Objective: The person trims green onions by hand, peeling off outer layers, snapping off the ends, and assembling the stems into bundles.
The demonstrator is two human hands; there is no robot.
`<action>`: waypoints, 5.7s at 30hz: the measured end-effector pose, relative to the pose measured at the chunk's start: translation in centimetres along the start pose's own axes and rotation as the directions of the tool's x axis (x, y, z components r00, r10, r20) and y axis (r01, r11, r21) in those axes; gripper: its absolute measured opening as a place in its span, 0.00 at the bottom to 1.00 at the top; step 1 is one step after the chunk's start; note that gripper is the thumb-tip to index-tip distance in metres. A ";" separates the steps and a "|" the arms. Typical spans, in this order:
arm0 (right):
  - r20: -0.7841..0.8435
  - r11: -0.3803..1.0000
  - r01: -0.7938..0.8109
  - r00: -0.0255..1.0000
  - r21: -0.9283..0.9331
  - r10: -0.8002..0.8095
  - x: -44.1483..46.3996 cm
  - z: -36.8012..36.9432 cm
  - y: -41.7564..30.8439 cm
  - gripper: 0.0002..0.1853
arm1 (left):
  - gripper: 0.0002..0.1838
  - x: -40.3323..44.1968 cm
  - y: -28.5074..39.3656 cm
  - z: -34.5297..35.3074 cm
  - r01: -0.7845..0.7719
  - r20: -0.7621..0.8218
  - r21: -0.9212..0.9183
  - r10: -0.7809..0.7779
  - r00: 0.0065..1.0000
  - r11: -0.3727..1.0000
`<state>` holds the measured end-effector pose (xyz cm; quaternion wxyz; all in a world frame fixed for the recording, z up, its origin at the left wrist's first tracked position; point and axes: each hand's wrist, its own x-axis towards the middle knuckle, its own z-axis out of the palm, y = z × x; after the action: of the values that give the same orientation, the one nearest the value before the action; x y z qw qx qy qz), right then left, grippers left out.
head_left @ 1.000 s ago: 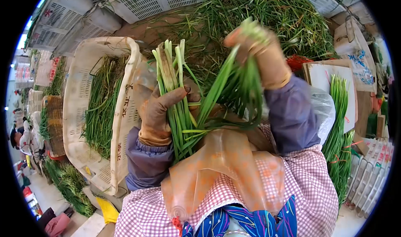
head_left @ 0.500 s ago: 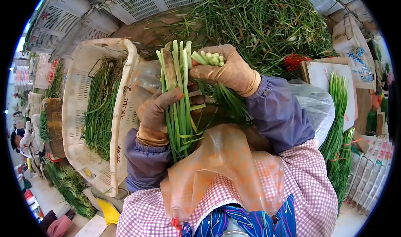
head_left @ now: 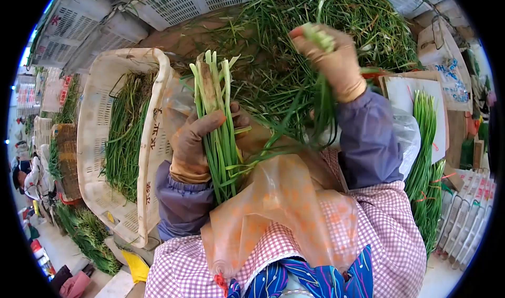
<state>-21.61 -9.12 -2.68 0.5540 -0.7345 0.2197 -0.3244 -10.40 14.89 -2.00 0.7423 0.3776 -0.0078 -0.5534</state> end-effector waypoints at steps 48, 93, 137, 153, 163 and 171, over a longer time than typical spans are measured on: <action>0.062 0.821 -0.297 0.950 0.488 0.307 -1.3 1.3 -0.9 0.09 | 0.21 -0.1 0.9 -1.5 0.040 0.049 -0.074 -0.036 0.998 0.996; 0.010 0.739 -0.341 0.911 0.581 0.412 -2.9 1.7 -0.3 0.08 | 0.13 -0.4 2.6 -0.7 -0.031 0.097 0.018 0.029 0.995 0.999; 0.075 0.998 0.041 0.996 0.037 -0.044 -4.1 0.5 1.2 0.07 | 0.13 2.5 -0.5 4.6 0.081 -0.117 0.538 -0.021 0.993 0.839; 0.049 0.861 -0.338 0.937 0.381 0.346 -4.0 -0.5 0.7 0.05 | 0.14 2.6 -1.2 4.4 0.135 -0.157 0.567 -0.054 0.986 0.813; 0.232 0.766 -0.442 0.897 0.466 0.377 -4.3 2.7 -2.0 0.07 | 0.14 3.3 -2.3 4.7 0.128 -0.142 0.556 -0.058 0.988 0.821; 0.448 0.804 -0.504 0.826 0.315 0.343 -4.4 2.8 0.0 0.07 | 0.13 3.1 -2.3 4.2 0.070 -0.129 0.539 0.000 0.992 0.839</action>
<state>-22.60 -4.23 -4.16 0.7888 -0.5757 0.1978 -0.0852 -12.89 9.77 -1.57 0.5939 0.6059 -0.1111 -0.5174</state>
